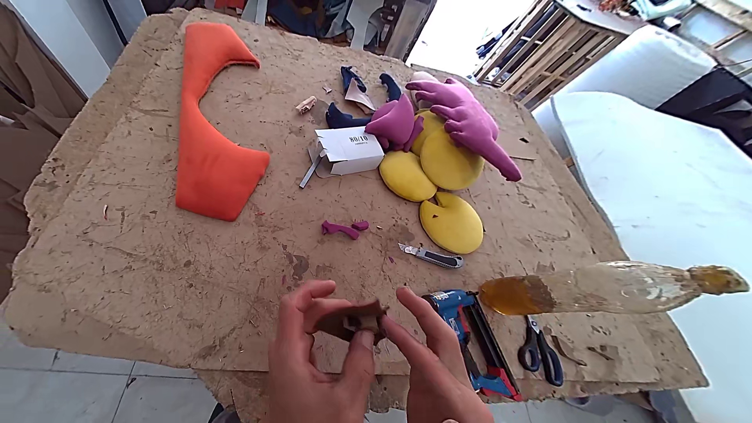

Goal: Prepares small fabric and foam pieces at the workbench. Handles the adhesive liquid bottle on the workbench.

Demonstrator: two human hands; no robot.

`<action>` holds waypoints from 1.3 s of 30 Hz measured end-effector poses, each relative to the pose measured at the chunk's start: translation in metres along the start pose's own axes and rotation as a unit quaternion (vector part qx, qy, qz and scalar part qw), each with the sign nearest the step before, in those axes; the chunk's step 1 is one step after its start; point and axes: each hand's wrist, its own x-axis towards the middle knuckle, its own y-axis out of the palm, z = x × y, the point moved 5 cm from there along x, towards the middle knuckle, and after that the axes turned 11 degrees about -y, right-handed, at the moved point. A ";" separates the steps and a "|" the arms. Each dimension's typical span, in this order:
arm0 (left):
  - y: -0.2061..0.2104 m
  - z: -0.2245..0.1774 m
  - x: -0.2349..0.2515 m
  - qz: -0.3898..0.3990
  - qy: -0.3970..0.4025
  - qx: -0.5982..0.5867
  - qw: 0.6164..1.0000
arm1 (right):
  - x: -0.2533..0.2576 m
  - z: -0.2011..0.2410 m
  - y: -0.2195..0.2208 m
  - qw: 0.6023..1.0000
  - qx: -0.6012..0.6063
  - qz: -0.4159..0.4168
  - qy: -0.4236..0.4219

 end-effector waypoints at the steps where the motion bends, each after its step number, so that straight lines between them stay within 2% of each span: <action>1: 0.000 -0.002 -0.001 -0.010 0.044 0.046 0.998 | 0.001 0.001 0.002 1.000 0.003 0.000 0.000; 4: 0.000 -0.003 -0.002 -0.018 0.113 0.124 0.986 | 0.005 0.005 0.003 1.000 0.005 0.000 -0.010; 7: -0.002 0.009 0.000 0.026 0.028 0.108 0.993 | 0.007 0.009 -0.009 0.998 -0.052 0.009 -0.034; 10: -0.003 0.016 0.002 0.064 -0.060 0.065 0.994 | 0.005 0.005 -0.023 0.985 -0.135 0.046 -0.094; 17: 0.000 0.002 -0.003 0.124 -0.075 0.002 0.989 | 0.013 -0.008 -0.023 0.949 -0.234 0.113 -0.177; 21: 0.002 0.006 -0.005 0.145 -0.108 -0.021 0.983 | 0.006 -0.001 -0.044 0.912 -0.295 0.160 -0.234; 24: 0.001 0.004 0.000 0.141 -0.097 -0.006 0.985 | 0.008 0.002 -0.062 0.930 -0.257 0.143 -0.223; 28: 0.012 0.000 -0.004 0.161 -0.069 0.008 0.984 | 0.013 0.006 -0.043 0.938 -0.235 0.116 -0.227; 31: 0.006 -0.003 -0.001 0.141 -0.067 -0.009 0.988 | 0.004 -0.002 -0.045 0.949 -0.213 0.109 -0.207; 33: -0.001 -0.002 0.005 0.116 -0.092 -0.039 0.988 | -0.004 -0.003 -0.064 0.965 -0.175 0.089 -0.174; 35: -0.002 0.002 0.010 0.125 -0.127 -0.092 0.980 | -0.006 -0.007 -0.074 0.982 -0.116 0.078 -0.129; 39: 0.016 0.015 0.005 0.182 -0.237 -0.260 0.918 | 0.004 -0.013 -0.039 0.995 -0.036 0.064 -0.068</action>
